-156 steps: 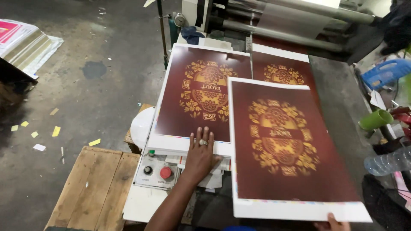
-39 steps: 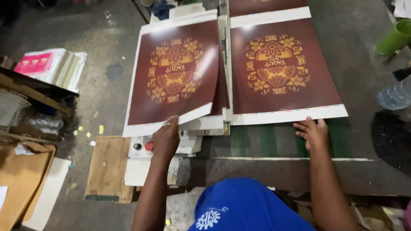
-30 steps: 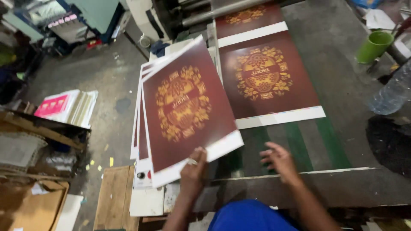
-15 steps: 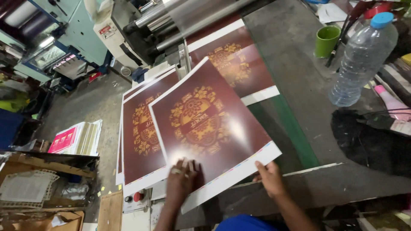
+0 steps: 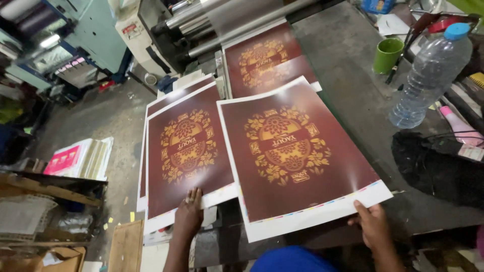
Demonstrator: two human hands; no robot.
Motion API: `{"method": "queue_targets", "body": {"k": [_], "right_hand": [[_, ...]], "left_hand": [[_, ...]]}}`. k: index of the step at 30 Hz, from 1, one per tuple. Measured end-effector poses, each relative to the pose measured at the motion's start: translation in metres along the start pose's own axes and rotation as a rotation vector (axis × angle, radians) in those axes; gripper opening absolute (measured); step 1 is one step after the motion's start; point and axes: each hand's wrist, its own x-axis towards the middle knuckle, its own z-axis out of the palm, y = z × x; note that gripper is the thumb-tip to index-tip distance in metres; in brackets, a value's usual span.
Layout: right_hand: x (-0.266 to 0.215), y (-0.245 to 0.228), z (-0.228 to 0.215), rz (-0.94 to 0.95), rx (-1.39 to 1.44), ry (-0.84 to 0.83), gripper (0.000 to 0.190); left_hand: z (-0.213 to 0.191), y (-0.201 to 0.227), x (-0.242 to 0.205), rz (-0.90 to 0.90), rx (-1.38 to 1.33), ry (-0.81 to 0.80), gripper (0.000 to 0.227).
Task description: The person repeatedly picks up large printed sheets from a pile on the left and places them onto a stack on the right. The sheets feature a maroon background with a gold decorative design. The person handles the sheets by hand, aligning them as they are stacked.
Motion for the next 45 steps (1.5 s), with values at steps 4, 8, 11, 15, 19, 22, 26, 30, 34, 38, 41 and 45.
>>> {"method": "queue_targets", "body": {"k": [4,8,11,15,19,22,26,30,34,38,41,45], "right_hand": [[-0.008,0.000,-0.026,0.030,-0.056,0.060,0.025],[-0.023,-0.012,-0.036,-0.042,-0.089,0.088,0.025],[-0.029,-0.024,-0.028,-0.080,-0.135,0.062,0.027],[-0.015,-0.026,-0.004,-0.104,-0.178,0.031,0.033],[0.017,-0.030,0.029,-0.088,-0.234,-0.002,0.033],[0.048,-0.046,0.066,-0.068,-0.286,-0.020,0.030],[0.083,-0.065,0.099,-0.025,-0.320,-0.022,0.030],[0.076,-0.081,0.121,0.104,-0.341,-0.015,0.044],[0.035,-0.061,0.139,0.161,-0.380,-0.072,0.058],[-0.028,-0.059,0.197,0.164,-0.494,-0.446,0.056],[-0.046,-0.044,0.212,0.176,-0.310,-0.656,0.050],[-0.029,-0.015,0.195,0.185,-0.067,-0.532,0.031]], "left_hand": [[-0.016,-0.015,0.004,-0.031,-0.047,0.110,0.046],[-0.052,-0.006,0.003,-0.150,-0.227,0.304,0.048],[-0.051,0.005,-0.002,-0.034,-0.251,0.379,0.045],[-0.033,0.014,-0.004,0.041,-0.154,0.231,0.056],[-0.087,0.033,-0.009,0.008,-0.365,0.127,0.065],[-0.076,0.027,-0.016,-0.013,-0.428,0.054,0.062],[-0.057,0.019,-0.026,0.005,-0.423,0.240,0.045],[-0.061,0.016,-0.028,-0.043,-0.434,0.363,0.041],[-0.077,0.049,-0.020,-0.011,-0.521,0.425,0.041],[-0.073,0.109,-0.004,0.109,-0.567,0.518,0.041],[-0.065,0.144,0.000,0.160,-0.500,0.428,0.044],[-0.096,0.152,0.006,0.357,-0.642,0.238,0.055]]}}
